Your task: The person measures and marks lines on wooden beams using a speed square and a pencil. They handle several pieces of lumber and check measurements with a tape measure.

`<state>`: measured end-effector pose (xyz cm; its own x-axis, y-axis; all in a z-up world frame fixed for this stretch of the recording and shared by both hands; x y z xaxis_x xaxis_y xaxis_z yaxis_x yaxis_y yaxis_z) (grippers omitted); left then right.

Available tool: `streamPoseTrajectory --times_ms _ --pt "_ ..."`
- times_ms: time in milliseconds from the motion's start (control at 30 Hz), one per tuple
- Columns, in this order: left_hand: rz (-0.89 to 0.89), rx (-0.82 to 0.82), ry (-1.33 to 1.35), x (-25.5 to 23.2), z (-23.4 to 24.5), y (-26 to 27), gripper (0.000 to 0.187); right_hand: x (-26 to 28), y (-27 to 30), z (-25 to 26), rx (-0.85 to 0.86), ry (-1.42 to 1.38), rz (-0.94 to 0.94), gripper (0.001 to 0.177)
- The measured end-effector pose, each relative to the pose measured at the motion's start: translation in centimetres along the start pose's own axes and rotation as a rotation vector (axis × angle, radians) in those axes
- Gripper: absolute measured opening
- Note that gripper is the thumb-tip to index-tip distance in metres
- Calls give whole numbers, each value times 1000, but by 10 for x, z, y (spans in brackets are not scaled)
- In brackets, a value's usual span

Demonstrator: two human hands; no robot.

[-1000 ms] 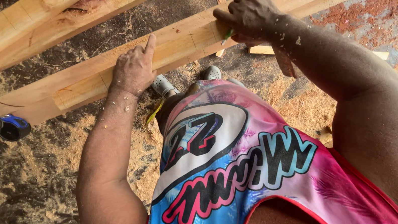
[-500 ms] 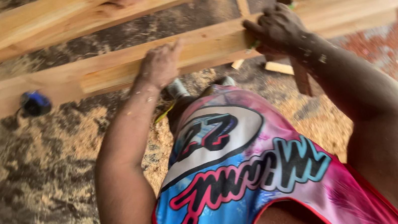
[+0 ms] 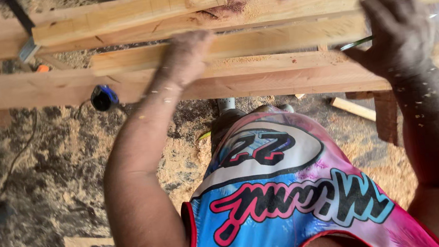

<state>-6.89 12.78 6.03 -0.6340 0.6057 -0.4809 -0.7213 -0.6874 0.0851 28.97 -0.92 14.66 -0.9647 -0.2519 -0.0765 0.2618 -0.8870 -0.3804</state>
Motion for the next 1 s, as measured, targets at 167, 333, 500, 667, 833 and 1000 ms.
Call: streamPoseTrajectory --times_ms 167,333,500,667,833,1000 --pt "152 -36 -79 123 85 19 40 -8 43 -20 -183 -253 -492 21" --pt "154 -27 -91 208 119 23 57 36 102 -37 -151 -375 -884 15" --pt "211 64 -52 273 111 29 61 54 155 -41 -116 -308 -1080 18" --pt "375 182 -154 326 82 36 67 28 236 -47 -536 -496 -1377 38" --pt "165 131 -259 337 77 35 81 30 298 -26 -286 -350 -1905 58" --pt "173 110 -386 289 88 22 101 14 315 -48 -432 -601 -1714 40"
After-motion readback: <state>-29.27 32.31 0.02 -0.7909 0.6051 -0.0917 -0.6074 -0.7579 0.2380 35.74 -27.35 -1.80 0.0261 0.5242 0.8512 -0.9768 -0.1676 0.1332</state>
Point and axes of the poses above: each hand's wrist, its own y-axis away from the middle knuckle, its own z-axis out of the back of the hand, x = y × z, the point moved 6 cm from there along -y, towards the middle knuckle, and after that the axes turned 11 degrees about y, right-handed, at the moved point
